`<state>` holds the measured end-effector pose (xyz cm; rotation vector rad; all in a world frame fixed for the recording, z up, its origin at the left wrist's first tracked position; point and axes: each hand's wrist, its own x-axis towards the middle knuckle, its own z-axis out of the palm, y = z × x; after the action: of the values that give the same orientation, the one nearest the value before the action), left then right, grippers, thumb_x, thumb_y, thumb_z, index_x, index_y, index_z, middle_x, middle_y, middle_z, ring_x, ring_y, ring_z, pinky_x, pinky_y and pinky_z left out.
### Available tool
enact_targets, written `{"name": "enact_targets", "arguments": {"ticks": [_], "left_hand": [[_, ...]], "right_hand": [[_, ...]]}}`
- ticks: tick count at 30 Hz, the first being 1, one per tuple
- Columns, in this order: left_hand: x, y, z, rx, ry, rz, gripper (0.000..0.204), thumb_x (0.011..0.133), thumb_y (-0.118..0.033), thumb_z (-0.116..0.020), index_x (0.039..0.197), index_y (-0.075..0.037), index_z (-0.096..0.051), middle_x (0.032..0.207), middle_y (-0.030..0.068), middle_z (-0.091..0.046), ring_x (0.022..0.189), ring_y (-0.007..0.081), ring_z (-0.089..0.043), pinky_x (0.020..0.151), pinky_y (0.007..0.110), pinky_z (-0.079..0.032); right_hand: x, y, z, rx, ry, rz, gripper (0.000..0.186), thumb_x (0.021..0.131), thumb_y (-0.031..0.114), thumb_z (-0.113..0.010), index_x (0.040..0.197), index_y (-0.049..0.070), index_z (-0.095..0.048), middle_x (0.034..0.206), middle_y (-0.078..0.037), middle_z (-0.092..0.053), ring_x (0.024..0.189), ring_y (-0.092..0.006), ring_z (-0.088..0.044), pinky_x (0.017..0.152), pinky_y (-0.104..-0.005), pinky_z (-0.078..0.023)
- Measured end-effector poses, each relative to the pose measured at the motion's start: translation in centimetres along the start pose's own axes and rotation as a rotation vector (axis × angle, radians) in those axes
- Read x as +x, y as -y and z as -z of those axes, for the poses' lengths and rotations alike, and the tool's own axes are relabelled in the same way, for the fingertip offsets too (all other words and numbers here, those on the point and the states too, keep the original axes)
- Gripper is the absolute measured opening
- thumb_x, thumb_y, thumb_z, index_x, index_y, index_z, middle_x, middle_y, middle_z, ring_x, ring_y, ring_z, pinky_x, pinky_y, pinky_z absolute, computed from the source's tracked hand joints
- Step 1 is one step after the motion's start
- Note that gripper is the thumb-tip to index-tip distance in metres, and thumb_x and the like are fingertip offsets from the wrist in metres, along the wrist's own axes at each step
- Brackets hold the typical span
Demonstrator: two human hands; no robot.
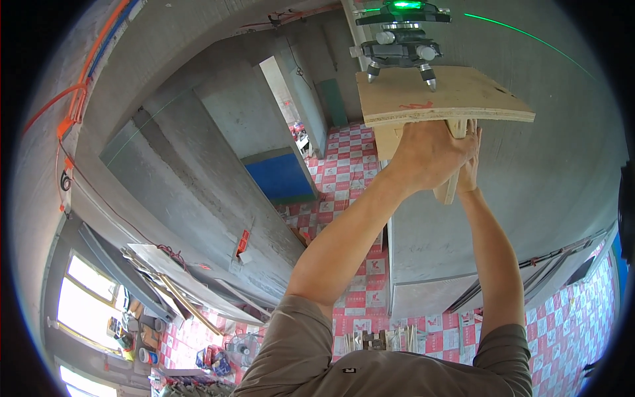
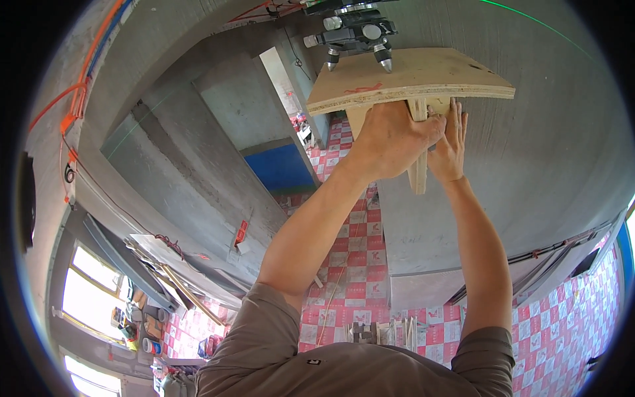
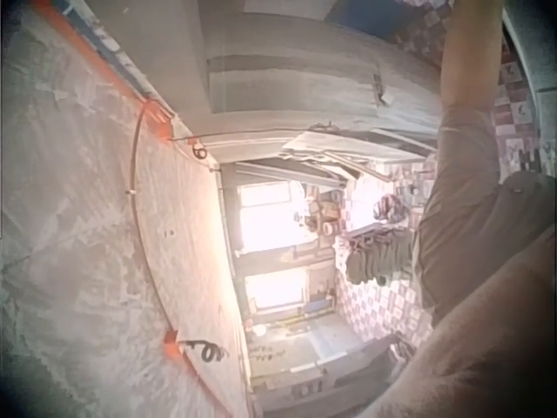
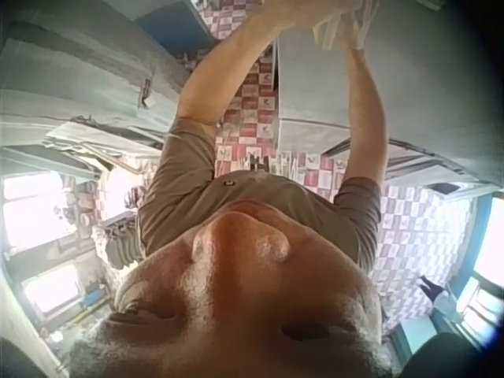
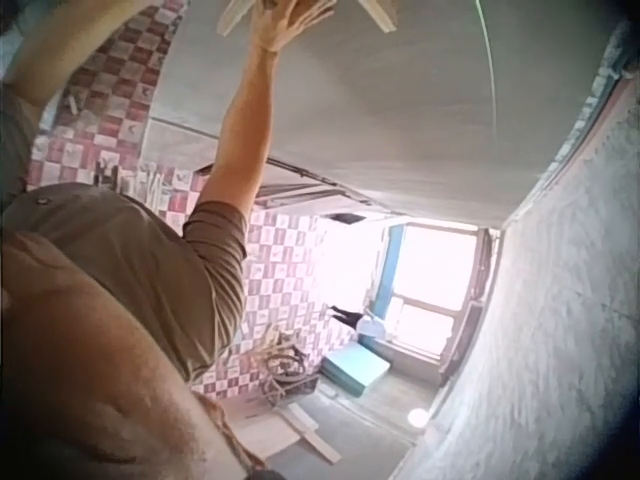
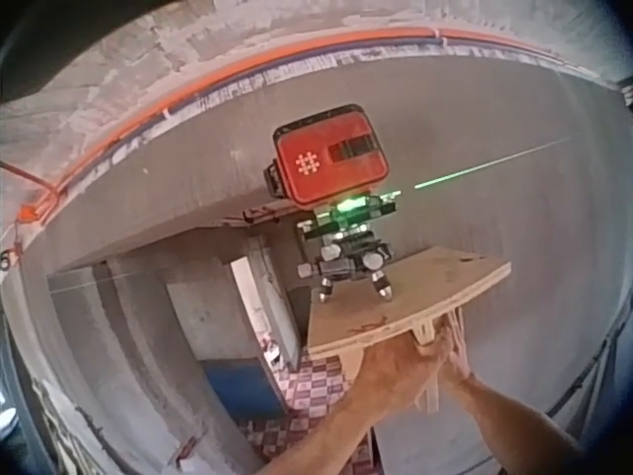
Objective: The recorder is using a laser level mounted on a wooden platform to project level lines onto a concrete wall for construction/renovation purposes.
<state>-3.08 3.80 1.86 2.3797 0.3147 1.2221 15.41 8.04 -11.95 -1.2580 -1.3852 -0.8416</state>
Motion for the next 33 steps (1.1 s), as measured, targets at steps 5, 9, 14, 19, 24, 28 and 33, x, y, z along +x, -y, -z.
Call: {"name": "enact_targets", "arguments": {"ticks": [5,9,14,19,24,28,33], "left_hand": [[-0.1,0.1,0.2,-0.004,-0.006,-0.001,0.034,0.085,-0.022,-0.065,0.11,0.002,-0.067,0.1,0.0216,-0.07,0.09,0.0365,-0.066,0.082,0.041,-0.052],[0.0,0.0,0.0,0.001,-0.008,0.0,0.035,0.085,-0.023,-0.065,0.11,0.002,-0.066,0.101,0.0214,-0.069,0.091,0.0366,-0.066,0.083,0.041,-0.052],[0.0,-0.3,0.0,0.019,-0.021,-0.017,0.036,0.085,-0.023,-0.065,0.112,0.002,-0.066,0.101,0.0213,-0.069,0.091,0.0365,-0.066,0.082,0.041,-0.052],[0.1,-0.1,0.2,0.008,-0.011,-0.026,0.037,0.086,-0.024,-0.065,0.112,0.002,-0.066,0.101,0.0215,-0.069,0.092,0.0365,-0.066,0.082,0.041,-0.052],[0.0,-0.1,0.2,-0.006,0.009,0.013,0.037,0.086,-0.025,-0.066,0.112,0.002,-0.066,0.102,0.0218,-0.069,0.092,0.0364,-0.067,0.081,0.041,-0.052],[0.0,0.1,0.0,-0.007,-0.009,0.006,0.036,0.086,-0.024,-0.066,0.112,0.001,-0.066,0.102,0.0216,-0.069,0.092,0.0363,-0.066,0.081,0.041,-0.052],[0.0,0.0,0.0,0.007,-0.038,-0.028,0.036,0.085,-0.022,-0.067,0.112,0.002,-0.065,0.102,0.0213,-0.069,0.092,0.0362,-0.066,0.082,0.041,-0.052]], "right_hand": [[0.1,0.3,-0.1,0.057,-0.011,-0.014,0.055,0.091,0.02,-0.065,0.143,0.009,-0.049,0.155,-0.025,-0.029,0.144,-0.045,-0.028,0.117,-0.059,-0.021],[-0.4,-0.4,-0.4,-0.008,-0.032,0.042,0.054,0.092,0.021,-0.065,0.142,0.008,-0.049,0.155,-0.025,-0.03,0.144,-0.0445,-0.027,0.117,-0.059,-0.021],[-0.3,-0.6,-0.5,-0.019,-0.026,0.029,0.055,0.093,0.024,-0.064,0.143,0.008,-0.047,0.155,-0.025,-0.03,0.145,-0.043,-0.026,0.117,-0.0584,-0.019],[-0.5,-0.8,-0.8,-0.044,-0.004,0.047,0.056,0.093,0.024,-0.064,0.143,0.008,-0.046,0.155,-0.025,-0.029,0.145,-0.0429,-0.025,0.118,-0.0583,-0.019],[-0.6,-1.0,-0.8,-0.036,-0.008,0.048,0.056,0.093,0.023,-0.065,0.143,0.007,-0.045,0.155,-0.025,-0.029,0.146,-0.0428,-0.025,0.118,-0.0582,-0.018],[-0.7,-1.0,-0.8,-0.039,0.001,0.044,0.057,0.093,0.022,-0.064,0.144,0.009,-0.045,0.155,-0.025,-0.028,0.146,-0.0431,-0.025,0.118,-0.0583,-0.018],[-0.6,-0.9,-0.7,-0.055,0.005,0.054,0.057,0.093,0.021,-0.064,0.145,0.01,-0.045,0.156,-0.025,-0.028,0.145,-0.0437,-0.025,0.118,-0.0582,-0.018]]}}
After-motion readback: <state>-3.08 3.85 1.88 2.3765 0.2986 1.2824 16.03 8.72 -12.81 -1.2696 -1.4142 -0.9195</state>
